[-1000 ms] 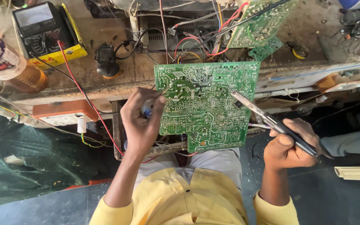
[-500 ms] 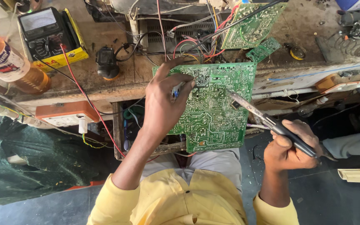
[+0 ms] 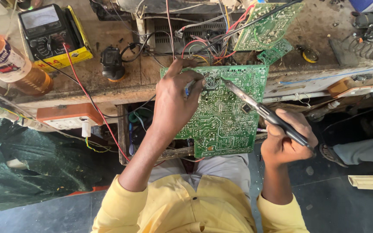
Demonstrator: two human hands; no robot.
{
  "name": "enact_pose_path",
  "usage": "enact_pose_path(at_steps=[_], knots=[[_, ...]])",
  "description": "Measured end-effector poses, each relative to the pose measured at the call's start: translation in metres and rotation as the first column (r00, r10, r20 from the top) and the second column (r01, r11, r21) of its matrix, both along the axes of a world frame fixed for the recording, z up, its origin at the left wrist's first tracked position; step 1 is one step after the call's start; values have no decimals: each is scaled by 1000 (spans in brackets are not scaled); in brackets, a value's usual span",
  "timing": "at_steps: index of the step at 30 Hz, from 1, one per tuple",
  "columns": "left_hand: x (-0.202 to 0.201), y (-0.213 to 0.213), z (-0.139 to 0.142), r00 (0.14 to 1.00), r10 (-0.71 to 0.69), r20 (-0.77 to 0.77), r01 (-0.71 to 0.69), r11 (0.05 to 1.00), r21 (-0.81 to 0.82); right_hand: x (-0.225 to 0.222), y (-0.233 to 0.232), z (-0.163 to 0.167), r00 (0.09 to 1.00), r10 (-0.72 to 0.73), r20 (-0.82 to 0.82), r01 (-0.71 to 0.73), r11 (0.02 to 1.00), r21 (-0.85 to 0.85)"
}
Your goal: The person holds a green circuit board against the workbench with one hand while using a soldering iron in the other hand to solder points on the board, occasionally repositioning the board and touching components with a finger between soldering passes.
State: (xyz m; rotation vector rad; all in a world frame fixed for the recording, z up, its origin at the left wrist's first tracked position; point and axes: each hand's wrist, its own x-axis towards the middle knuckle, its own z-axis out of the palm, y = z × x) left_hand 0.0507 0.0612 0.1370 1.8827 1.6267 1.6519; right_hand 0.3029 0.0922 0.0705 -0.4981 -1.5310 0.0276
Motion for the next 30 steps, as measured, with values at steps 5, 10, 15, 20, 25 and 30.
enact_pose_path(at_steps=[5, 10, 15, 20, 25, 30], knots=[[-2, 0, -1, 1000, -13, 18, 13, 1000, -3, -10, 2, 5, 999, 32, 32, -32, 999, -27], [-2, 1, -2, 1000, -1, 21, 0, 999, 48, -17, 6, 9, 997, 65, 47, -64, 998, -25], [-3, 1, -3, 999, 3, 40, -3, 1000, 10, -20, 11, 10, 996, 87, 20, -87, 996, -5], [-2, 2, -4, 998, 8, 63, -8, 1000, -1, -21, 10, 7, 993, 114, 13, -113, 991, -67], [-2, 3, -6, 996, 12, 94, -10, 1000, -17, -20, 9, 6, 994, 96, 46, -92, 992, -91], [-2, 3, -7, 997, 9, 72, -12, 999, 34, -21, 12, 6, 994, 95, 47, -90, 991, -98]])
